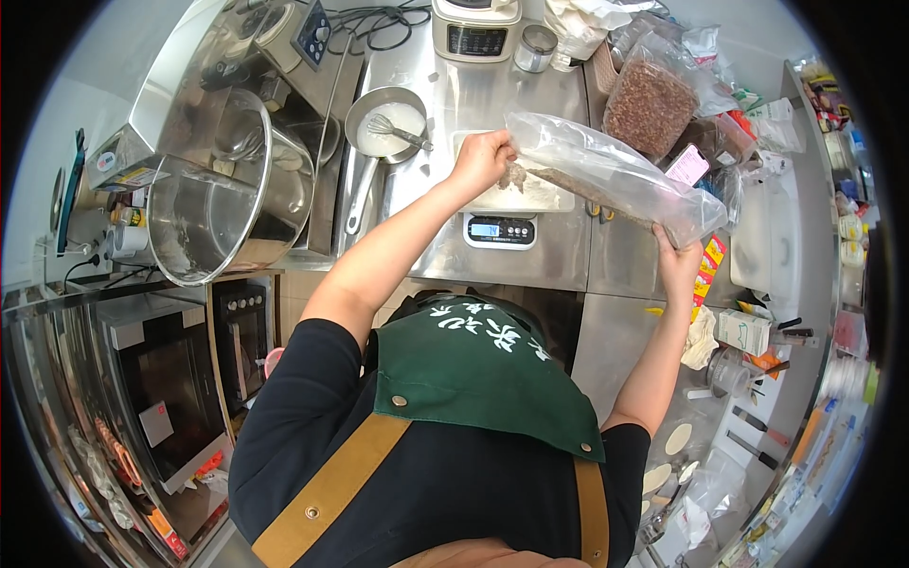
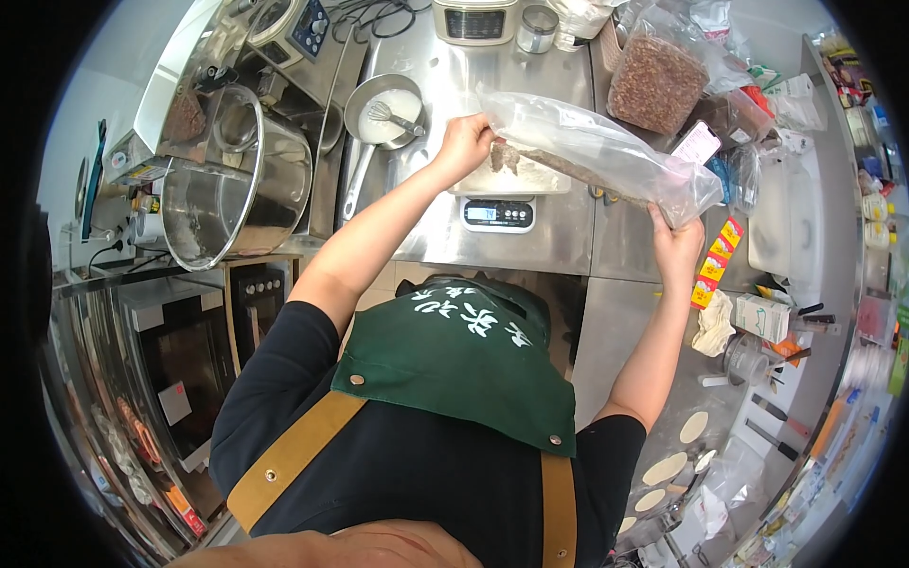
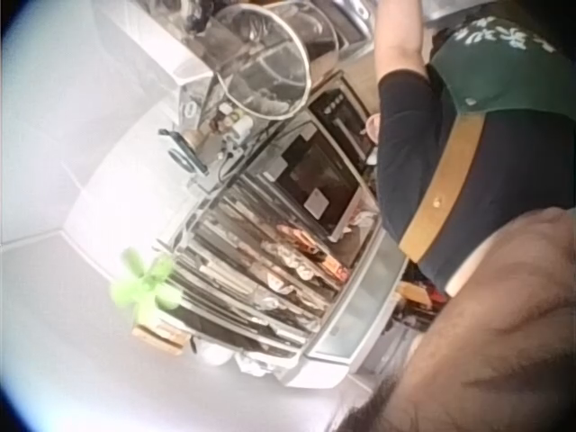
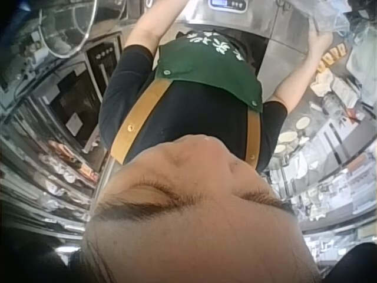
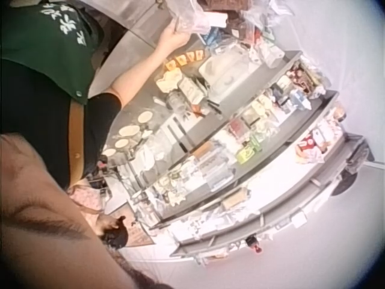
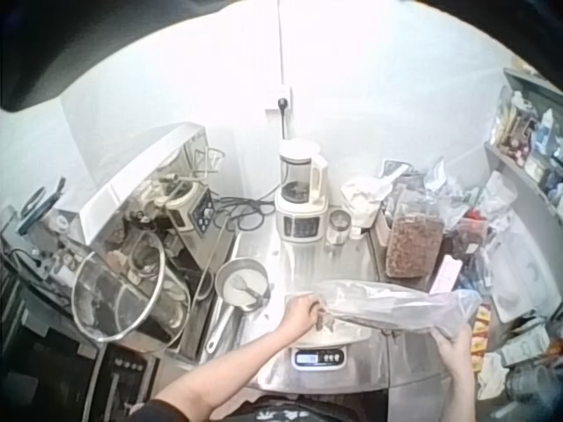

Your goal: Preparing dough by weighing ingredients on a scale and mixing them in an industrial mixer.

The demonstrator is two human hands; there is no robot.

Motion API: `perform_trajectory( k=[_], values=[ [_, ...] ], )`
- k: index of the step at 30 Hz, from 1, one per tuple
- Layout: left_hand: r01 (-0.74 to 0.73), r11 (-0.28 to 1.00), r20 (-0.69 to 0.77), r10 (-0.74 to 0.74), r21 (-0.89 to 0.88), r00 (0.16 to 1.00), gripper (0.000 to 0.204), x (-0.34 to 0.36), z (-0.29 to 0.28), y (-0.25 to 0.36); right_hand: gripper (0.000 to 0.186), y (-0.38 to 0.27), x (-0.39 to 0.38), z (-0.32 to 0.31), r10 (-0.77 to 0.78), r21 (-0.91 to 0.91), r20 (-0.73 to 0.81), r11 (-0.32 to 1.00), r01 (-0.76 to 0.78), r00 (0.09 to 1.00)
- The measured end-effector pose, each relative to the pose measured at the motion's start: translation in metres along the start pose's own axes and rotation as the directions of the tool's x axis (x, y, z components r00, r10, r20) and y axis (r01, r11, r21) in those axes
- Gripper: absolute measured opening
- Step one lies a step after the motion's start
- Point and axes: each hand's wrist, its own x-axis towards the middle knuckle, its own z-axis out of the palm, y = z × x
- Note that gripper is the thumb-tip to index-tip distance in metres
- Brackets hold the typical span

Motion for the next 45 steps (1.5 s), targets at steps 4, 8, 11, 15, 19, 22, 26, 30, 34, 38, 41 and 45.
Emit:
perform_trajectory(
  k=[4, 8, 11, 15, 19, 22, 26, 30, 34, 38, 41, 45],
  values=[
    [-0.005, 1.000, -0.019, 0.005, -0.010, 1.000, 0.007, -0.001, 0.001, -0.002, 0.020, 0.000, 0.001, 0.001, -0.019, -0.005, -0.005, 1.000, 0.019, 1.000],
    [-0.020, 1.000, -0.047, 0.021, 0.012, 0.999, 0.004, -0.003, -0.004, 0.006, 0.019, -0.002, 0.002, 0.001, -0.042, -0.016, -0.002, 0.999, 0.042, 0.999],
    [-0.053, 0.998, -0.073, 0.054, 0.023, 0.996, 0.005, -0.005, -0.007, 0.009, 0.017, -0.014, 0.002, -0.002, -0.103, -0.101, -0.009, 0.990, 0.101, 0.995],
    [-0.125, 0.987, -0.063, 0.132, 0.096, 0.989, 0.006, -0.013, 0.002, -0.012, 0.015, -0.051, -0.002, -0.006, -0.235, -0.145, -0.003, 0.962, 0.232, 0.972],
    [-0.005, 0.998, -0.112, -0.001, -0.058, 0.994, 0.007, -0.016, 0.007, -0.015, 0.015, -0.065, -0.003, -0.005, -0.311, -0.155, -0.006, 0.939, 0.307, 0.950],
    [-0.046, 0.998, -0.123, 0.040, -0.051, 0.992, 0.009, -0.015, 0.010, -0.023, 0.013, -0.066, -0.001, -0.005, -0.293, -0.171, -0.002, 0.942, 0.288, 0.956],
    [0.006, 0.999, -0.074, -0.009, -0.039, 0.997, 0.010, -0.013, 0.002, -0.011, 0.013, -0.057, -0.002, -0.002, -0.292, -0.151, -0.014, 0.946, 0.287, 0.956],
    [-0.065, 0.996, -0.128, 0.073, 0.064, 0.989, 0.010, -0.013, 0.007, -0.017, 0.014, -0.041, -0.002, 0.000, -0.198, -0.112, -0.036, 0.975, 0.193, 0.980],
    [0.003, 0.999, -0.083, -0.007, -0.053, 0.997, 0.008, -0.007, 0.001, 0.001, 0.020, -0.005, -0.004, 0.006, -0.076, -0.029, -0.044, 0.997, 0.075, 0.996],
    [0.028, 0.993, -0.038, -0.032, -0.113, 0.999, 0.005, -0.004, -0.002, 0.010, 0.022, 0.023, -0.013, 0.019, 0.003, 0.108, -0.064, 0.994, 0.004, 0.998],
    [0.000, 0.998, -0.037, -0.002, -0.070, 0.999, 0.004, -0.001, -0.002, 0.010, 0.020, 0.039, -0.021, 0.027, 0.162, 0.266, -0.031, 0.953, -0.148, 0.986],
    [-0.026, 0.998, -0.032, 0.024, -0.058, 0.999, 0.003, 0.001, -0.003, 0.013, 0.018, 0.040, -0.023, 0.027, 0.209, 0.259, -0.017, 0.945, -0.198, 0.978]
  ],
)
